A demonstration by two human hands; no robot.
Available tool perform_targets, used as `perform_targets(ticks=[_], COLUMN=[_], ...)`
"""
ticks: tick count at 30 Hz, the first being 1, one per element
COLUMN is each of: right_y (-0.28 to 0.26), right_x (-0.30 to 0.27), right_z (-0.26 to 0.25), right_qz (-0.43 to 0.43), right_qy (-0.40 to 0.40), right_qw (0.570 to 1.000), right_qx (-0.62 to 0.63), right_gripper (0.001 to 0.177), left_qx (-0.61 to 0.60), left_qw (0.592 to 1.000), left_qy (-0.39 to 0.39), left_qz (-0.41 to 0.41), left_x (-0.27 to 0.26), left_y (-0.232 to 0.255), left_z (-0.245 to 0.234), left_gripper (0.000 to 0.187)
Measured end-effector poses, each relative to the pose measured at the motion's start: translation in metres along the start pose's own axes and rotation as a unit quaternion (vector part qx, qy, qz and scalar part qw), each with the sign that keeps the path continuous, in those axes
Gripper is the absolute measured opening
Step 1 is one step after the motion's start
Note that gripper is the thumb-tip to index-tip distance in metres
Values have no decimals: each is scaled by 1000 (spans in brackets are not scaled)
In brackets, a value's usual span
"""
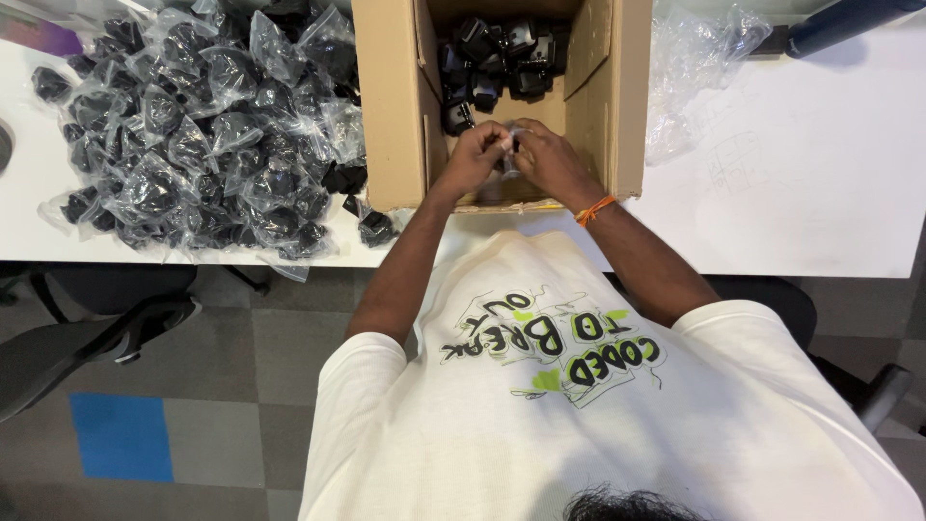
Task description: The person takes electronic components out of a cardboard box and places them into individual plastic bags on a desk.
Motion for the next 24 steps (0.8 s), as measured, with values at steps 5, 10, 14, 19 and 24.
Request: perform_targets(ticks=[5, 10, 14, 19, 24], right_y=[-3, 30, 51, 50, 47], right_x=[2, 0, 3, 6, 5], right_z=[2, 25, 34, 28, 26], right_qz=[43, 60, 80, 74, 54], right_qy=[-57, -81, -18, 30, 6], right_qw=[996, 990, 974, 911, 864], right_qx=[56, 97, 209, 405, 500], right_gripper=[62, 47, 67, 81, 79], left_qx=[13, -5, 27, 44, -95], left_qw=[995, 997, 996, 958, 985], left_qy=[-64, -65, 41, 253, 138], left_qz=[71, 30, 74, 128, 27], left_x=[-2, -2, 4, 9, 15], left_y=[0, -1, -8, -13, -26], left_z=[7, 9, 1, -26, -23], left_gripper=[6, 6, 8, 19, 34])
Point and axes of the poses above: each hand's wrist, its own x-axis towards the middle knuckle, its own z-axis out of the palm, y = z × x, the point moved 2 cm from there along x, towards the middle knuckle, and after that the axes turned 4 degrees about -y, right-handed, at the moved point
